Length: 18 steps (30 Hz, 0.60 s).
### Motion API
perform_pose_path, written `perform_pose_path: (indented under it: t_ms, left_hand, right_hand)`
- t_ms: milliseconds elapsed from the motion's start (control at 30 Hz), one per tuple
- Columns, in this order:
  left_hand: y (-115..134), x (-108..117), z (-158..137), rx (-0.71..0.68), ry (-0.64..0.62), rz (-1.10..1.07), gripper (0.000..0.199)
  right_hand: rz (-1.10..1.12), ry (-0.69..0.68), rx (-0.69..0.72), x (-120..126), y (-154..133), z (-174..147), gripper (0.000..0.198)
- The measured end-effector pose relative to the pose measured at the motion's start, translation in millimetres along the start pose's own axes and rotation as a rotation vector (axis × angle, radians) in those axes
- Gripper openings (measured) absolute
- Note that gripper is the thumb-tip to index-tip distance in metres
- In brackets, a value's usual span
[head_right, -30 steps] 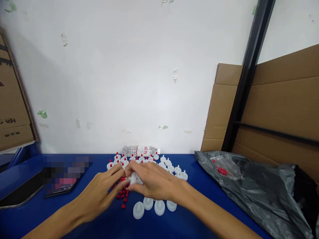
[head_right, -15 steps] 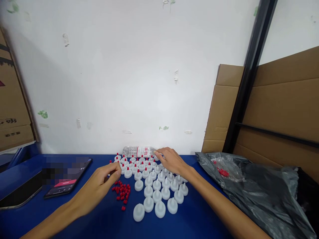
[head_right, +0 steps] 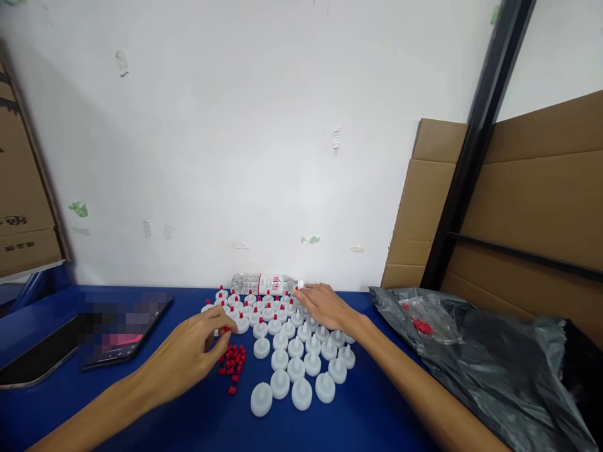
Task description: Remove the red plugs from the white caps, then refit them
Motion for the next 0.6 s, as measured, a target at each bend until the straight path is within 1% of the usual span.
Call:
perform_pose_path:
  t_ms: [233, 333, 467, 533, 600]
  left_hand:
    - [-9, -7, 2, -0.023, -0.055, 0.111, 0.036]
    - [-8, -9, 0, -0.021, -0.078, 0.13, 0.036]
    - [-5, -15, -2, -0.046, -0.145, 0.12, 0.037]
    - [-6, -18, -3, -0.046, -0.175, 0.128, 0.035]
    - [-8, -19, -3, -0.04, -0.186, 0.141, 0.033]
  right_hand:
    - [0.025, 0.026, 0.064, 15, -18, 2, 0.055]
    - [0.026, -0.003, 0.095, 9, -26, -1, 0.057]
    - [0.014, -0.017, 0.11, 3, -29, -3, 0.057]
    - [0.003, 0.014, 0.094, 10, -28, -1, 0.056]
    - [-0.011, 0.07, 0.05, 24, -26, 1, 0.054]
Point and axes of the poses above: each hand's wrist, its own z-axis towards the middle knuckle, its own x-axis out of the back of the hand, y = z × x, the point moved 7 cm from there along z, towards the middle knuckle, and after that the axes turned 10 degrees about -z, right-handed, at the moved point
